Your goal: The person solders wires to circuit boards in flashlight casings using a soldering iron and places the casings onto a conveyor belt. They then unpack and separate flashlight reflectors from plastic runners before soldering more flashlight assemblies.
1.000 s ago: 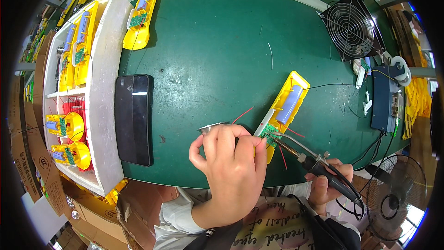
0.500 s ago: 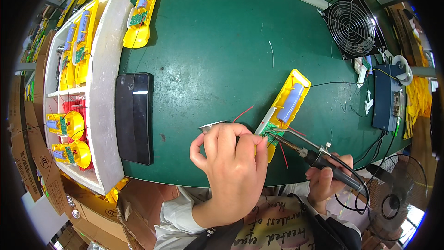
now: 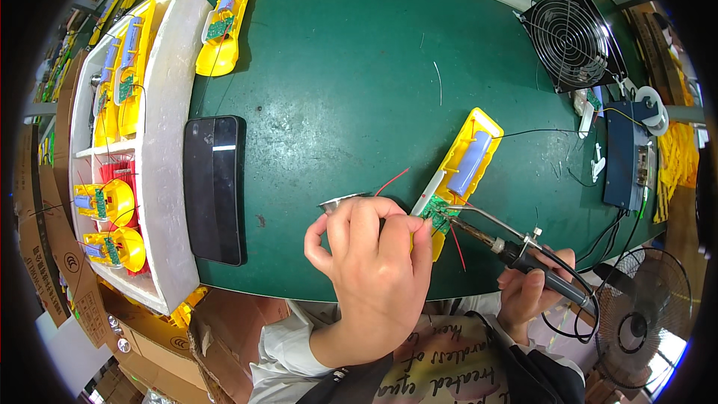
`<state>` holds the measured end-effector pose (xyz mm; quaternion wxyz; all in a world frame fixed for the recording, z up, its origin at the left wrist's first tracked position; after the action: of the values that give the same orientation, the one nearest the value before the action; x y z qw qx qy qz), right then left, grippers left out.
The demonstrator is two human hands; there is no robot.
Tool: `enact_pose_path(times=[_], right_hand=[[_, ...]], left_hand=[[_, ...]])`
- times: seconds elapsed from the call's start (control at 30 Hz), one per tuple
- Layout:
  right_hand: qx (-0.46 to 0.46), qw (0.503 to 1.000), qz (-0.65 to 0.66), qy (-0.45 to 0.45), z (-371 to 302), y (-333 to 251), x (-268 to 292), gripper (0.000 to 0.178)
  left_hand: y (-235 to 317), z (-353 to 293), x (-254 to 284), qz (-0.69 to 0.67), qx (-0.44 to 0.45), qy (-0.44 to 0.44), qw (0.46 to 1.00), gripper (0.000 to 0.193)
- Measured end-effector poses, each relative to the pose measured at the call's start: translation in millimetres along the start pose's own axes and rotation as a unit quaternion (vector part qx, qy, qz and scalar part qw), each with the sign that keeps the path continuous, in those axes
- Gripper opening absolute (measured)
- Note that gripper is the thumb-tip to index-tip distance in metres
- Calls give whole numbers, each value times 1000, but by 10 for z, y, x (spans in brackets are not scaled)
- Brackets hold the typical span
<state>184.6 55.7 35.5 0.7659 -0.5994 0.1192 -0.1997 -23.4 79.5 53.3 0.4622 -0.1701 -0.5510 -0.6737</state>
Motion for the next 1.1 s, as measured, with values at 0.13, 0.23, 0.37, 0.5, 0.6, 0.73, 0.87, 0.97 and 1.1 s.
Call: enact_pose_path(times=[0.13, 0.23, 0.37, 0.5, 0.6, 0.73, 0.87, 0.97, 1.1], right_hand=[[29, 999, -7, 20, 36, -82, 63, 35], [31, 998, -11, 50, 61, -119, 105, 38], [38, 997, -18, 60, 64, -115, 172, 39], [53, 997, -14, 62, 78, -129, 213, 38], [48, 997, 0, 65, 100, -120, 244, 37], [85, 991, -1, 103, 133, -185, 403, 37], [58, 988, 39, 138, 140, -86, 618, 32], [42, 987, 59, 146, 155, -16, 758, 25], [13, 984, 60, 170, 116, 93, 883, 18]], left_hand=[[20, 2, -9, -3, -5, -2, 1000, 15], [22, -5, -5, -4, -7, 1, 1000, 15], [29, -10, 0, 6, 0, 1, 1000, 12], [15, -36, 1, 20, -3, 13, 1000, 11], [4, -59, -11, 27, -4, 20, 999, 11], [29, -102, 125, 24, -19, 26, 999, 12], [-42, 164, 343, 45, -56, 44, 996, 16], [-2, 467, 253, 91, -79, 9, 993, 15], [-172, 430, -10, 73, -30, -133, 988, 18]])
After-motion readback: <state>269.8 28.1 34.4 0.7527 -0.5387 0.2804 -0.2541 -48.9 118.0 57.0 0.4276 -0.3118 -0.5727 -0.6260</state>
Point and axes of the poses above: each hand's wrist, its own z-axis towards the middle knuckle, its own x-axis out of the back of the hand, y = z × x, the point moved 8 cm from there along z, towards the middle knuckle, and after that the axes turned 12 degrees about y, right-handed, at the moved point
